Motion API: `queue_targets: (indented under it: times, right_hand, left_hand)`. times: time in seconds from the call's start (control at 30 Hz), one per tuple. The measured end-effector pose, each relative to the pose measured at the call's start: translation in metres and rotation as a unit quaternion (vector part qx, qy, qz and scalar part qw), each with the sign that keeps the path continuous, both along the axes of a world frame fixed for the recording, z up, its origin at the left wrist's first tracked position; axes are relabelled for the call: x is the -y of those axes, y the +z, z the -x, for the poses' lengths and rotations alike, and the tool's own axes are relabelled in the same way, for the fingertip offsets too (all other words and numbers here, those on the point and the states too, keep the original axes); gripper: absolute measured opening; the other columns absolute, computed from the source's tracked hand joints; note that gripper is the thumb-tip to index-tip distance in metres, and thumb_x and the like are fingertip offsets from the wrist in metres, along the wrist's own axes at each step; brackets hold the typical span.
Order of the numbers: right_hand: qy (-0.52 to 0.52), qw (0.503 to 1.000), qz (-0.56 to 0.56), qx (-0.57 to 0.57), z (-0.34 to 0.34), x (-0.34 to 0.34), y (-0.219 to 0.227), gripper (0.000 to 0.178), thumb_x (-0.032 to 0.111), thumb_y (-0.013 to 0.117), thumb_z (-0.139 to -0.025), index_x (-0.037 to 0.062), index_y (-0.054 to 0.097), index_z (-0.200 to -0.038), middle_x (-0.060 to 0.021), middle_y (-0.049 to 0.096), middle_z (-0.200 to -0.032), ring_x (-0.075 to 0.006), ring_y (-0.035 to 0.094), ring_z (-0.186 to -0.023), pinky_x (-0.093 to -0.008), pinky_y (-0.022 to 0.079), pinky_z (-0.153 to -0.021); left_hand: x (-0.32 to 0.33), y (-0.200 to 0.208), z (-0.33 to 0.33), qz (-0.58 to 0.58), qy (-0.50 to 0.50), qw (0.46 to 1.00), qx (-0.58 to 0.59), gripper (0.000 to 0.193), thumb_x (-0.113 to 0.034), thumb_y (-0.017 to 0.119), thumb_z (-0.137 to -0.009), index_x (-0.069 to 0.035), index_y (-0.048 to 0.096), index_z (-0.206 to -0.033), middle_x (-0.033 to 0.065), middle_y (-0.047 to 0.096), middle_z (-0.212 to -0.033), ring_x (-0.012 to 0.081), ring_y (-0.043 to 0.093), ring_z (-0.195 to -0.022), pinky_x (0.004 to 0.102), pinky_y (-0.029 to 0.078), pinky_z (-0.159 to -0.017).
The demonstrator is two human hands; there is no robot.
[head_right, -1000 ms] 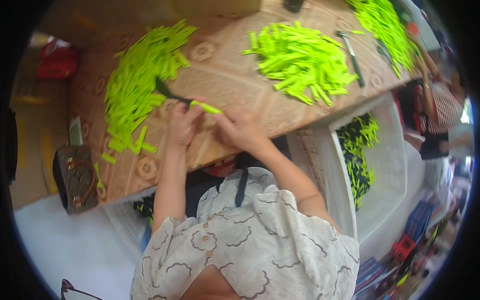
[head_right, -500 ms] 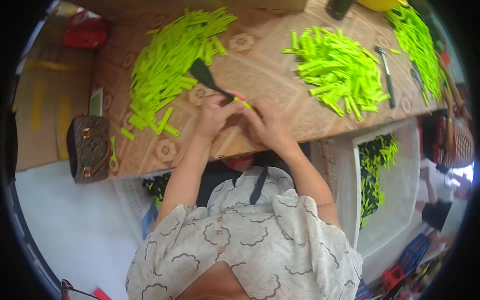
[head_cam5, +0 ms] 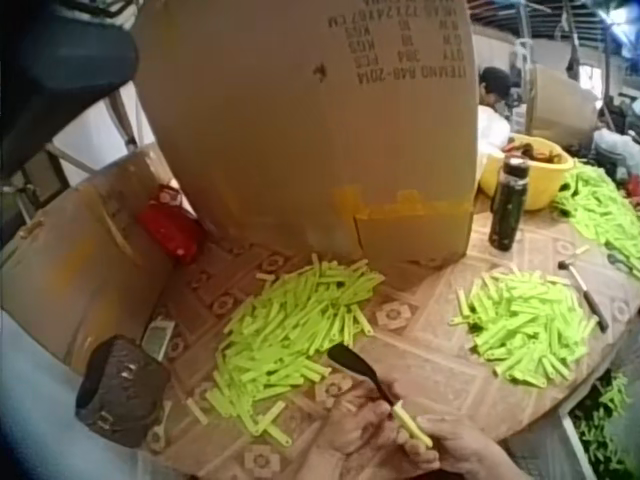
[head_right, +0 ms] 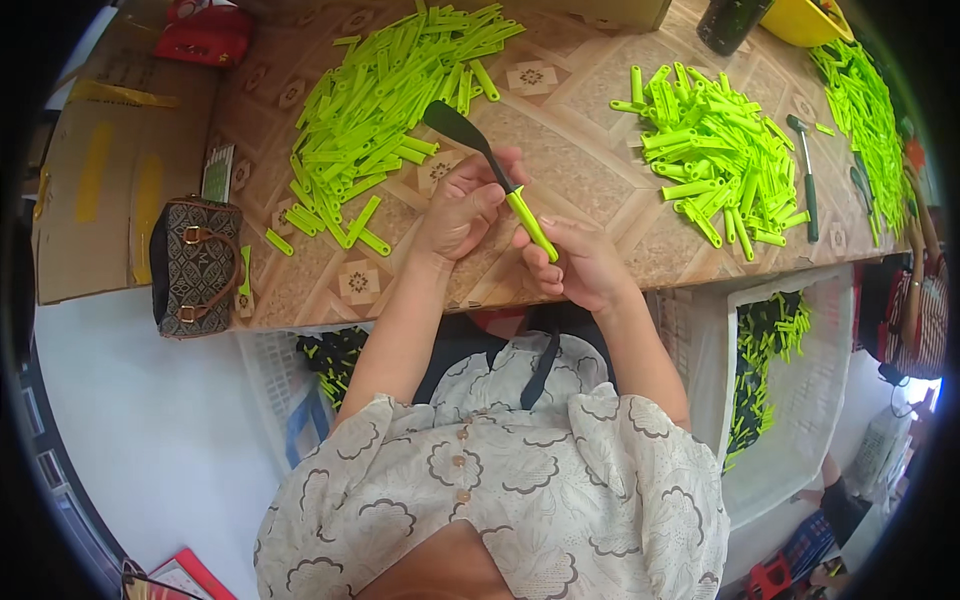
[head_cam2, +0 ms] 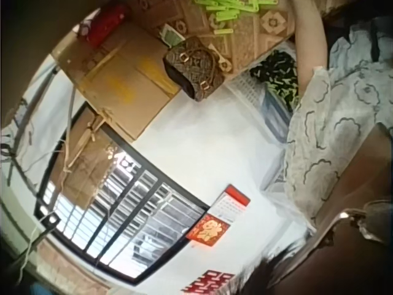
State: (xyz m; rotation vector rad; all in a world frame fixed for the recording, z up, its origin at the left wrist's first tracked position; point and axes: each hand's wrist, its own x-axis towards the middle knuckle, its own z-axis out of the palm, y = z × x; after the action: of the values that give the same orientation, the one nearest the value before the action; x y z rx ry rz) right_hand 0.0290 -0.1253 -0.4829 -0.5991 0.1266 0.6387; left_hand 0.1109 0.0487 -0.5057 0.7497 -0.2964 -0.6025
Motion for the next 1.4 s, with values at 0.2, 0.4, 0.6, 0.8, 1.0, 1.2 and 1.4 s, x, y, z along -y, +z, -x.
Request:
queue_targets:
  times: [0.2,0.4,0.6,0.8,1.0,1.2,1.4]
  right_hand:
    - [-0.134,0.895,0.396,0.155,-0.003,-0.010,0.010,0.027,0.027,0.056,-0.094,0.0015,0.059,-0.102,-0.0069,0.057,-0.076,-0.0165,0.055,-0.061,-0.0279,0.043,-0.051]
    - [-0.196,0.599,0.653,0.420,-0.019,-0.019,0.020,0.018,0.011,0.062,-0.085,0.0000,0.058,-0.099,-0.0180,0.057,-0.085,-0.0369,0.057,-0.077,-0.0411,0.046,-0.067]
    - [-0.232,0.567,0.642,0.462,-0.022,-0.023,0.013,0.013,0.007,0.060,-0.085,0.0000,0.058,-0.096,-0.0178,0.055,-0.083,-0.0364,0.056,-0.076,-0.0412,0.046,-0.065]
    - [-0.242,0.565,0.645,0.454,-0.023,-0.022,0.009,0.011,0.007,0.060,-0.085,-0.0002,0.058,-0.094,-0.0174,0.055,-0.083,-0.0357,0.056,-0.074,-0.0409,0.045,-0.064]
    - [-0.251,0.568,0.655,0.432,-0.021,-0.025,0.003,0.009,0.006,0.061,-0.085,0.0001,0.058,-0.092,-0.0170,0.055,-0.082,-0.0354,0.056,-0.074,-0.0405,0.045,-0.062]
    - [-0.232,0.708,0.550,0.378,-0.033,-0.026,-0.006,0.021,0.016,0.055,-0.092,0.0001,0.060,-0.105,-0.0144,0.060,-0.088,-0.0251,0.057,-0.071,-0.0329,0.046,-0.065]
    - [-0.086,0.954,0.271,0.094,-0.019,-0.003,0.009,0.044,0.032,0.039,-0.098,-0.0029,0.055,-0.119,-0.0057,0.060,-0.088,-0.0113,0.053,-0.073,-0.0223,0.043,-0.067]
  left_hand:
    - [0.000,-0.002,0.000,-0.036,0.056,0.997,0.029,0.019,-0.001,0.066,-0.083,-0.004,0.066,-0.102,0.0047,0.066,-0.098,0.0112,0.061,-0.088,0.0240,0.048,-0.076]
    - [0.001,0.004,0.003,-0.046,0.054,0.997,0.017,0.017,0.004,0.065,-0.082,-0.004,0.066,-0.098,0.0046,0.065,-0.100,0.0114,0.062,-0.090,0.0238,0.050,-0.082]
    - [-0.001,0.002,-0.001,-0.047,0.056,0.996,0.057,0.019,0.005,0.065,-0.080,-0.003,0.065,-0.097,0.0080,0.063,-0.104,0.0151,0.061,-0.093,0.0287,0.050,-0.083]
    - [0.002,0.004,0.002,-0.069,0.062,0.994,0.058,0.017,0.005,0.065,-0.080,-0.003,0.065,-0.095,0.0073,0.064,-0.103,0.0140,0.061,-0.091,0.0271,0.050,-0.083]
    - [0.003,0.000,0.004,-0.114,0.081,0.988,0.070,0.017,0.004,0.065,-0.081,-0.004,0.066,-0.096,0.0072,0.065,-0.102,0.0131,0.061,-0.091,0.0262,0.050,-0.082]
    - [0.002,-0.006,-0.004,-0.055,0.126,0.990,0.042,0.019,0.005,0.063,-0.082,-0.005,0.065,-0.098,0.0064,0.065,-0.101,0.0141,0.061,-0.095,0.0292,0.050,-0.084]
    - [-0.009,-0.007,-0.011,0.078,0.116,0.988,-0.061,0.022,-0.003,0.063,-0.086,-0.007,0.061,-0.108,0.0082,0.065,-0.105,0.0132,0.060,-0.091,0.0252,0.050,-0.079]
